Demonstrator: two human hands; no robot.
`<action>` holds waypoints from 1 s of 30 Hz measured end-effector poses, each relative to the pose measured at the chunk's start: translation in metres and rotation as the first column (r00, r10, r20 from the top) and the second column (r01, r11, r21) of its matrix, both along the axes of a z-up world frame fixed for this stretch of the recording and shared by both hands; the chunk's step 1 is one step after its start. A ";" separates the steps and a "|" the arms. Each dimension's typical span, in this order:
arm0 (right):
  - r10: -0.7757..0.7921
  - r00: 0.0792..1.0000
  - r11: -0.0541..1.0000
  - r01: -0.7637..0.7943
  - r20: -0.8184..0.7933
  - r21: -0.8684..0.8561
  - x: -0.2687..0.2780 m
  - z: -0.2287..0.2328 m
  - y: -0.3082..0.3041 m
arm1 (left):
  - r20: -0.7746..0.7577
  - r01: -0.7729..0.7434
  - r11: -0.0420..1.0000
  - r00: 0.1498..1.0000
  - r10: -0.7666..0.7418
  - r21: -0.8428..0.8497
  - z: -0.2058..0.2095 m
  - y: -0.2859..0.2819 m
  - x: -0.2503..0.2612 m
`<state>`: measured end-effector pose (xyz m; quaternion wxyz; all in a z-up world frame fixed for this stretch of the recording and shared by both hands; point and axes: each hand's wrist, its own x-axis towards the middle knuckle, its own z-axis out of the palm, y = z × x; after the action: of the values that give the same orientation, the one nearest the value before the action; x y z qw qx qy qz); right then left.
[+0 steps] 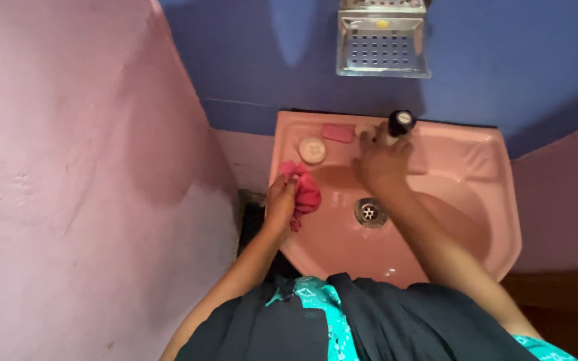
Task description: The person cleans a metal soap dish and the surrounding bathroom wall using a small green scrub pad and then wipes the area with a pink cloth.
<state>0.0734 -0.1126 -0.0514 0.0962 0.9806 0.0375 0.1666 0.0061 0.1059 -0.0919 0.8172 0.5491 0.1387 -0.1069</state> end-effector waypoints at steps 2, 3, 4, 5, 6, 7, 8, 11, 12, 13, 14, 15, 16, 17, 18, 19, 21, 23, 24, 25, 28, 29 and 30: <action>-0.047 0.998 0.999 0.048 -0.047 0.022 -0.007 -0.002 0.013 | -0.035 -0.032 0.995 0.999 0.035 0.089 0.006 -0.002 -0.001; -0.069 0.995 0.997 0.072 -0.071 0.035 -0.011 -0.002 0.020 | -0.058 -0.045 0.992 0.997 0.052 0.122 0.007 -0.002 -0.004; -0.017 0.993 0.995 0.027 -0.116 0.091 -0.015 -0.002 0.029 | -0.074 -0.055 0.987 0.995 0.067 0.151 0.008 -0.004 -0.002; 0.038 0.987 0.989 -0.014 -0.158 0.150 -0.016 -0.002 0.041 | -0.035 -0.074 0.986 0.996 0.080 0.148 0.007 -0.004 0.001; 0.168 0.961 0.973 -0.125 -0.221 0.196 -0.017 -0.003 0.051 | -0.003 -0.091 0.985 0.996 0.092 0.143 0.004 -0.003 0.002; 0.296 0.914 0.941 -0.229 -0.276 0.250 -0.018 -0.006 0.060 | 0.029 -0.107 0.985 0.994 0.104 0.138 0.000 -0.003 0.001; 0.358 0.922 0.929 -0.337 -0.146 0.152 -0.013 -0.009 0.071 | 0.007 -0.113 0.987 0.994 0.113 0.116 -0.004 -0.003 0.001; 0.522 0.849 0.853 -0.520 0.085 -0.049 0.010 -0.021 0.086 | -0.016 -0.127 0.991 0.992 0.127 0.033 -0.012 -0.001 0.001; 0.545 0.836 0.838 -0.546 0.065 -0.006 0.016 -0.026 0.086 | -0.002 -0.123 0.992 0.992 0.123 -0.004 -0.016 0.000 -0.002; 0.568 0.822 0.821 -0.569 0.045 0.038 0.020 -0.031 0.085 | 0.013 -0.119 0.992 0.993 0.119 -0.041 -0.021 0.001 -0.004; 0.560 0.828 0.828 -0.561 0.040 0.020 0.021 -0.036 0.084 | 0.042 -0.132 0.987 0.990 0.136 -0.087 -0.028 0.002 -0.004; 0.552 0.833 0.834 -0.552 0.035 0.002 0.021 -0.040 0.084 | 0.071 -0.142 0.981 0.986 0.153 -0.134 -0.035 0.002 -0.001; 0.543 0.839 0.840 -0.543 0.028 -0.018 0.020 -0.044 0.082 | 0.098 -0.150 0.972 0.981 0.170 -0.182 -0.041 0.002 0.001; 0.558 0.829 0.829 -0.559 0.041 0.010 0.020 -0.046 0.081 | 0.115 -0.156 0.977 0.978 0.173 -0.143 -0.047 0.004 0.003; 0.569 0.821 0.820 -0.571 0.056 0.039 0.019 -0.047 0.080 | 0.131 -0.159 0.982 0.976 0.172 -0.102 -0.051 0.005 0.004; 0.579 0.812 0.810 -0.583 0.070 0.069 0.018 -0.046 0.079 | 0.148 -0.162 0.985 0.974 0.170 -0.060 -0.052 0.005 0.005; 0.548 0.836 0.836 -0.546 -0.030 0.062 0.014 -0.037 0.077 | 0.084 -0.142 0.982 0.985 0.154 -0.127 -0.048 0.004 0.005; 0.533 0.843 0.846 -0.531 -0.076 0.045 0.004 -0.018 0.075 | 0.053 -0.124 0.983 0.990 0.132 -0.138 -0.044 0.003 0.003; 0.539 0.840 0.842 -0.538 -0.070 0.030 -0.002 -0.004 0.073 | 0.058 -0.116 0.986 0.991 0.123 -0.116 -0.043 0.003 0.003; 0.544 0.836 0.838 -0.545 -0.064 0.015 -0.009 0.014 0.073 | 0.063 -0.108 0.990 0.991 0.114 -0.093 -0.042 0.003 0.003; 0.612 0.746 0.767 -0.641 0.260 0.033 -0.029 0.080 0.070 | 0.157 -0.120 0.983 0.977 0.142 -0.141 -0.044 0.003 0.010; 0.639 0.686 0.726 -0.687 0.348 0.021 -0.031 0.104 0.066 | 0.133 -0.100 0.986 0.984 0.118 -0.130 -0.045 0.004 0.009; 0.658 0.617 0.683 -0.731 0.432 0.003 -0.029 0.128 0.060 | 0.109 -0.080 0.990 0.990 0.094 -0.120 -0.047 0.005 0.009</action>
<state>0.0446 -0.0528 0.0761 -0.0586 0.8375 0.3799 0.3883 0.0147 0.1105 -0.1389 0.8579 0.4998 0.1091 -0.0473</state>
